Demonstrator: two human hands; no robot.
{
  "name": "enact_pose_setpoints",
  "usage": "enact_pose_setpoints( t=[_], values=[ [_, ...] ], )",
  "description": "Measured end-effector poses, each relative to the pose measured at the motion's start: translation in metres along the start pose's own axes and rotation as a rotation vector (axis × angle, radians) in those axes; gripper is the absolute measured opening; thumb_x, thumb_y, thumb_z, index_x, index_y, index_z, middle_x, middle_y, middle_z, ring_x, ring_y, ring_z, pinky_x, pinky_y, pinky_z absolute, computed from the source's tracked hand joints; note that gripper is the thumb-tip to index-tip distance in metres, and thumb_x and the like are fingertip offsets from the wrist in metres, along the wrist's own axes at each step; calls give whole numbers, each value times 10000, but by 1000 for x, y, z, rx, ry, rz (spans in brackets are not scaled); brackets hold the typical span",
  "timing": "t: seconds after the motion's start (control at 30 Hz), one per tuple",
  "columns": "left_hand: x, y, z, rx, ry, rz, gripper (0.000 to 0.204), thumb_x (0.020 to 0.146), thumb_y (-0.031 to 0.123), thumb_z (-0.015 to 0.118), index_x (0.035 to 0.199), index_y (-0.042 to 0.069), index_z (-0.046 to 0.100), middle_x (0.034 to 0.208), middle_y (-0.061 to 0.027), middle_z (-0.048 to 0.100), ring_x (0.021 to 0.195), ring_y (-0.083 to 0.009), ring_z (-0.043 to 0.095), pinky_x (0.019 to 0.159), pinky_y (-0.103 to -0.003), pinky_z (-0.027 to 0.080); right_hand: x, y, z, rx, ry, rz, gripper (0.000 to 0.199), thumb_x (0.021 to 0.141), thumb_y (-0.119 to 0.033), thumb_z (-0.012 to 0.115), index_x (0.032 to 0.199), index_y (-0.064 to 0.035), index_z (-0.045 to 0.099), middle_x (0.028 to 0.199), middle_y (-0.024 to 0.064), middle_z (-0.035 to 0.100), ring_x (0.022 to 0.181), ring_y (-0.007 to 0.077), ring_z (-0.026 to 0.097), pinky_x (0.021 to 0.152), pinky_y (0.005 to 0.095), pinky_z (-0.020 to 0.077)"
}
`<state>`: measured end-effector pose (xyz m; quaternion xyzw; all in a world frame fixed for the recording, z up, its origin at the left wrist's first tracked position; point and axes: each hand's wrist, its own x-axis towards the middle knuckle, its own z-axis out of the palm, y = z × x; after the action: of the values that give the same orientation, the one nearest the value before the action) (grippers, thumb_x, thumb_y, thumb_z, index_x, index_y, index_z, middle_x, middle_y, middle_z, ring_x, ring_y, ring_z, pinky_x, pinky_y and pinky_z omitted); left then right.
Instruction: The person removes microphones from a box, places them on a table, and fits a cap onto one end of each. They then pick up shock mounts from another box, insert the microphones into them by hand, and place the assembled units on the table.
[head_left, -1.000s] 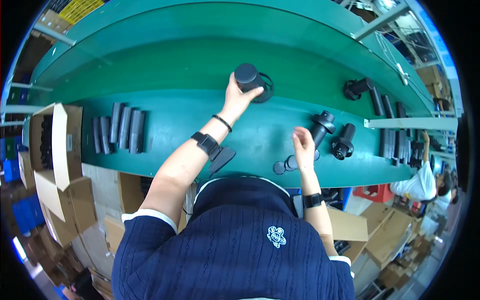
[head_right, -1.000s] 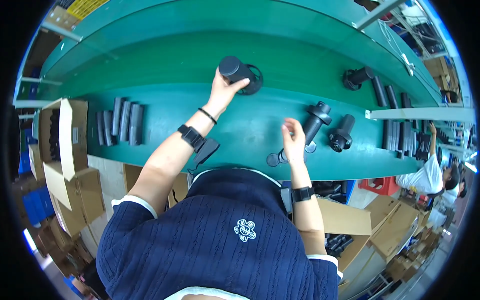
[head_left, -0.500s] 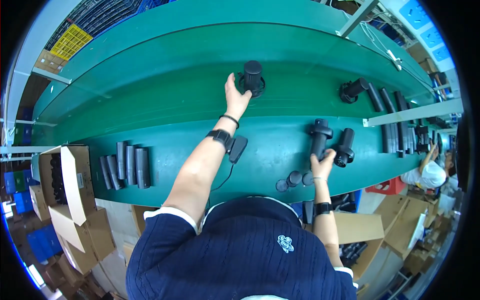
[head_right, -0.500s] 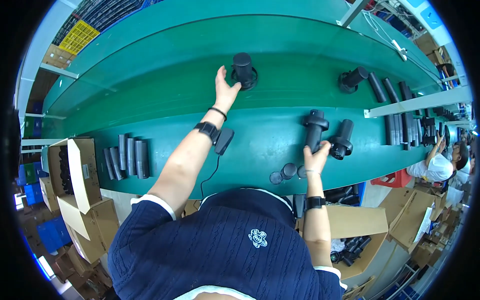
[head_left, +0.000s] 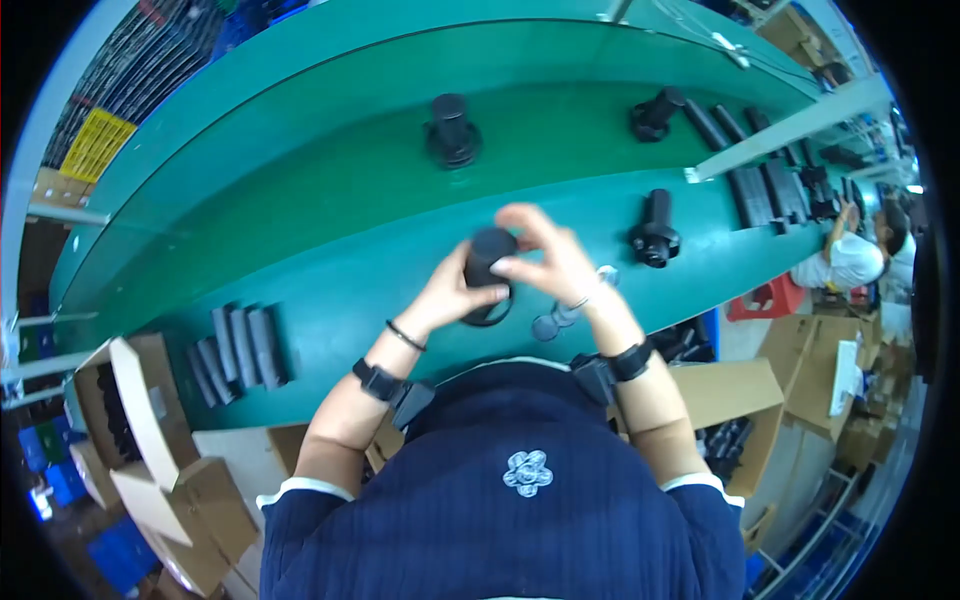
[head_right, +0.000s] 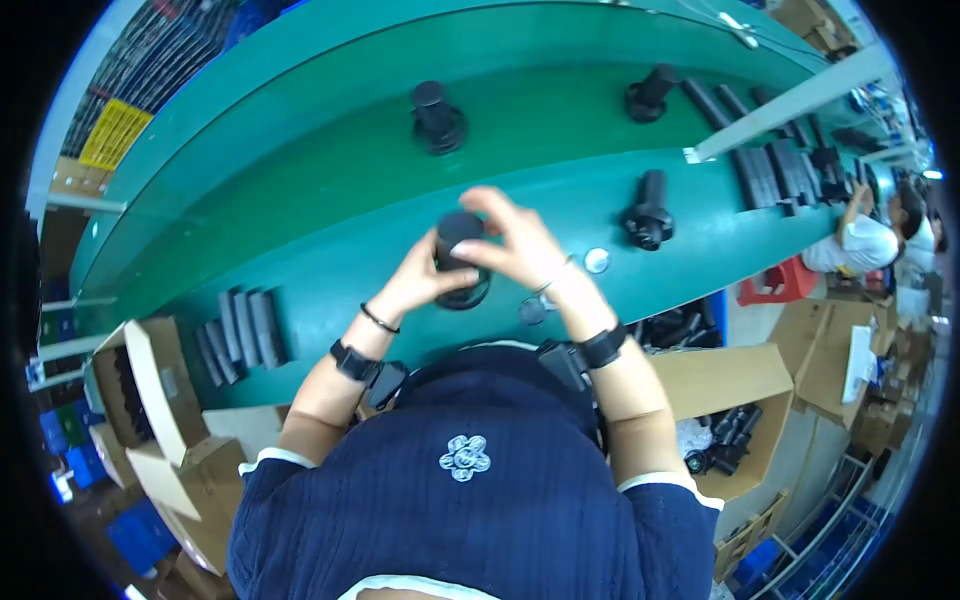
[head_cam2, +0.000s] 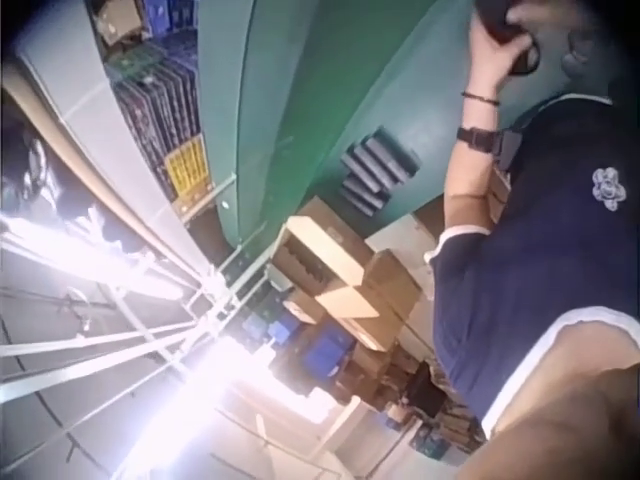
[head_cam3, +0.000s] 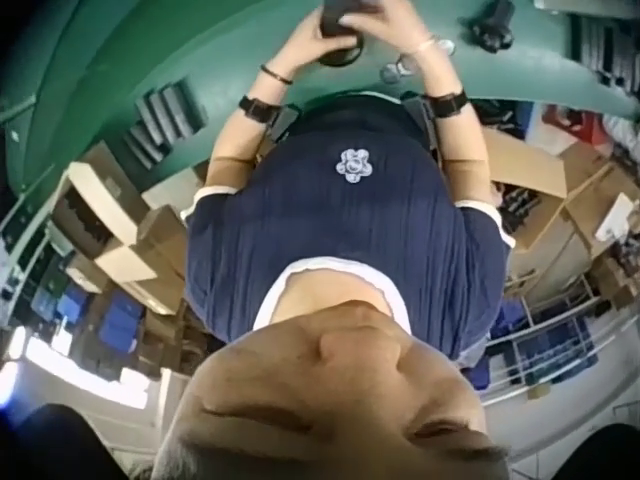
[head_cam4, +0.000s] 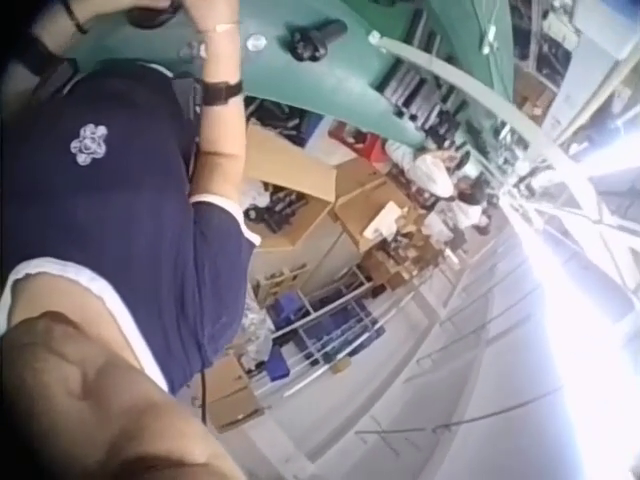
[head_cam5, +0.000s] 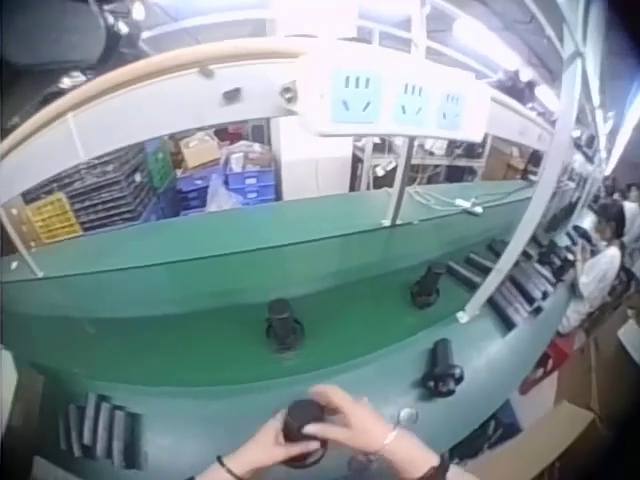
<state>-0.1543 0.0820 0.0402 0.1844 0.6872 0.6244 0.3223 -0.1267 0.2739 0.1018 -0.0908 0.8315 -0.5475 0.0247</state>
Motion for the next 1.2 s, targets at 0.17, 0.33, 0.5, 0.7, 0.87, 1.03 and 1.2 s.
enact_pose_setpoints(
  t=[0.17,0.33,0.5,0.7,0.87,1.03,1.2],
  values=[
    [-24,-13,-26,-788,153,-3,604,749,59,738,1269,55,430,1139,-58,558,1092,-182,532,974,-345,401,-22,18,-10,-29,12,49,240,802,-84,667,1013,-28,568,1072,49,586,984,155,561,830,287,437],
    [-42,4,-20,-761,278,108,595,735,35,742,1249,72,443,1110,-49,558,1075,-179,536,964,-343,406,-51,42,31,318,-150,221,584,660,0,782,1138,-71,454,1167,48,513,1073,163,518,844,311,453],
    [-56,-6,-17,-813,262,136,543,737,39,750,1198,80,465,1097,-45,565,1069,-167,534,948,-347,412,-45,56,68,552,-118,164,664,665,-21,796,1171,-55,368,1183,77,481,1094,185,512,858,323,467],
    [-57,-44,-14,-1129,352,5,456,872,363,627,1196,81,475,1144,-97,554,1110,-234,517,961,-424,396,-41,30,79,459,-92,157,609,677,-25,769,1169,-63,411,1130,71,521,1025,179,546,829,294,473],
    [-54,-82,-11,-1121,425,-486,590,904,459,547,1254,-2,433,1162,-126,532,1112,-271,508,969,-485,391,-28,19,85,-126,2,133,515,621,-153,770,1075,-48,550,982,119,588,904,252,606,781,340,496],
    [-69,-52,-9,-427,535,-517,593,912,501,515,1189,-24,502,1105,-120,535,1007,-200,511,756,-361,453,-29,26,90,-277,-104,65,551,586,-174,763,1093,-49,589,956,143,575,892,323,598,785,375,494],
    [-67,-62,-10,-220,348,-459,502,892,480,570,950,-12,654,877,-77,621,862,-127,513,791,-286,387,-31,26,92,-284,-176,91,547,576,-172,773,1085,-64,606,917,130,556,854,311,589,764,365,494]
  ],
)
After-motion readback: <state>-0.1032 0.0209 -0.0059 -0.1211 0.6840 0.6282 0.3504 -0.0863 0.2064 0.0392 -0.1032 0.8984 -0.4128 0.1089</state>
